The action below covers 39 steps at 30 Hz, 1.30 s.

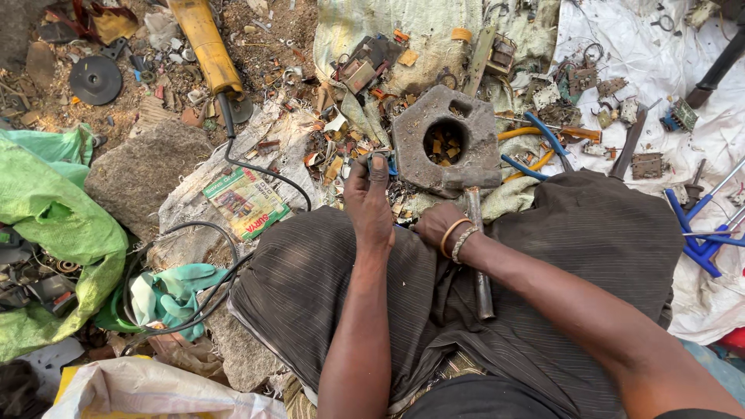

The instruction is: The person sits on the ground and uses a hammer and pliers to disassemble a small electronic component, removing parts and separating wires.

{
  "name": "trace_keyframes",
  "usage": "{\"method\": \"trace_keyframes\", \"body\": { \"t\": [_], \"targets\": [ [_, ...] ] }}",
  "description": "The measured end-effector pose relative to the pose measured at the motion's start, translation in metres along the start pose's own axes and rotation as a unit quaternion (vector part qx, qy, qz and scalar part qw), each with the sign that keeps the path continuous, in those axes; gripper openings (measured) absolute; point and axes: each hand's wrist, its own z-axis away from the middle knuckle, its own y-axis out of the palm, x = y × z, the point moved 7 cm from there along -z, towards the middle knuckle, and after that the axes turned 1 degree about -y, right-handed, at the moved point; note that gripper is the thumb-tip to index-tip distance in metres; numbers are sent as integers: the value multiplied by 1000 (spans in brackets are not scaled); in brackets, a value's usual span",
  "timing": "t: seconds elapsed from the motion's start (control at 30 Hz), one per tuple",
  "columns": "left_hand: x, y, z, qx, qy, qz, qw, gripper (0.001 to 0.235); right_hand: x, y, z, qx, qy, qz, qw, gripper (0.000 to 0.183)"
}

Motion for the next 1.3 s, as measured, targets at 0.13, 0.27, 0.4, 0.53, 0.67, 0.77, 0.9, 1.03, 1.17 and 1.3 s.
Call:
{"method": "trace_keyframes", "body": {
  "t": [0.13, 0.27, 0.4, 0.53, 0.67, 0.77, 0.9, 1.03, 1.17, 1.3],
  "targets": [
    [3, 2, -6, 0, 1, 5, 1000, 23, -6, -11, 7, -39, 10, -23, 999, 11],
    [10, -3, -4, -11, -26, -1, 1000, 24, 4, -13, 12, -19, -7, -2, 1000, 13],
    [5, -7, -4, -21, -16, 33, 999, 24, 6, -33, 14, -23, -5, -36, 999, 11],
    [-2, -9, -6, -42, -13, 56, 997, 22, -28, -53, 41, -52, 188, -342, 919, 24],
    [-5, -10, -7, -63, -21, 104, 992, 20, -39, -73, 79, -226, 18, -723, 653, 23],
    [-9, -5, -10, -77, -20, 104, 991, 20, -34, -45, 67, -201, 69, -851, 481, 20],
    [-20, -6, -5, -82, -25, 133, 987, 18, -10, -4, 18, -150, 212, -824, 503, 34],
    [-28, -14, -6, -101, -29, 129, 986, 19, -6, 9, -13, -130, 226, -887, 381, 29],
    [-21, -18, -4, -95, -25, 90, 991, 25, -4, 19, -19, -145, 221, -920, 288, 40],
    [-12, -22, -6, -120, -41, 90, 988, 21, -4, 25, -33, -162, 186, -946, 208, 39]
  ]
}}
